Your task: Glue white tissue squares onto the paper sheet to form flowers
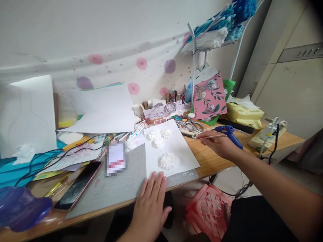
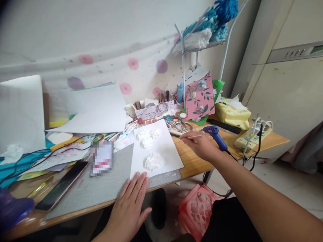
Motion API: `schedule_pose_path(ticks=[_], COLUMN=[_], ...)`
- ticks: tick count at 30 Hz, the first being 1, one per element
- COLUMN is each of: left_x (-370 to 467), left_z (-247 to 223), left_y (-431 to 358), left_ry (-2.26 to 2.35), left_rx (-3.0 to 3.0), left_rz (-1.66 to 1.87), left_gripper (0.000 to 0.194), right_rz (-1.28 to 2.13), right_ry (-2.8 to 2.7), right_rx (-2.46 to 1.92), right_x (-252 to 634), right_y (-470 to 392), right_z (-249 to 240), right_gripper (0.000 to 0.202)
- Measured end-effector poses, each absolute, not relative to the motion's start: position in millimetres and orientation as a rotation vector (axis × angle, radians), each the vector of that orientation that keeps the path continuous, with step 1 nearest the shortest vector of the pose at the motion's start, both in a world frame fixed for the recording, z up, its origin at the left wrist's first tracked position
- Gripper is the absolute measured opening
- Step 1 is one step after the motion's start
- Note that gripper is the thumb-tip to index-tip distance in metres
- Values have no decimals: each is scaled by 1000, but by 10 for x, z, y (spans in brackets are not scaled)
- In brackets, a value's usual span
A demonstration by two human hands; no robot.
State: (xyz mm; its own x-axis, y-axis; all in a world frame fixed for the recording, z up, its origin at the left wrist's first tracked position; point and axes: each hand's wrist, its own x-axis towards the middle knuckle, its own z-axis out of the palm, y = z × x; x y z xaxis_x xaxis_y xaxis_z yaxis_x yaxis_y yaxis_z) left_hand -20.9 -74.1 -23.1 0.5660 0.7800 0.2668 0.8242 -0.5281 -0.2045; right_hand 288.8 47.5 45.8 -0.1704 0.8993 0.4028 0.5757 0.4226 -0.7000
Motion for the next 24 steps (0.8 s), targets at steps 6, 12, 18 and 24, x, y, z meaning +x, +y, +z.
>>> schedule_pose_path(ticks=[6,12,18,24], left_x=[-117,54,160,124], left_z=[-170,-50,-27,-65], left_y=[-663,-535,-471,-623], left_ry=[-1260,-1306,-1237,-1352], left_rx=[-2555,-2652,-2689,-2909], left_rz=[-428,-744,-940,-1283], left_gripper=[49,21,25,21], right_rz=[419,379,361,341], right_ry=[-1964,-2012,-2030,-2035], right_rx=[-1293,-1299,-1293,-1292], right_x=[2871,2815,2788,2814], right_y=[462,468,485,480], right_z=[410,431,398,377], right_gripper=[25,23,22,19])
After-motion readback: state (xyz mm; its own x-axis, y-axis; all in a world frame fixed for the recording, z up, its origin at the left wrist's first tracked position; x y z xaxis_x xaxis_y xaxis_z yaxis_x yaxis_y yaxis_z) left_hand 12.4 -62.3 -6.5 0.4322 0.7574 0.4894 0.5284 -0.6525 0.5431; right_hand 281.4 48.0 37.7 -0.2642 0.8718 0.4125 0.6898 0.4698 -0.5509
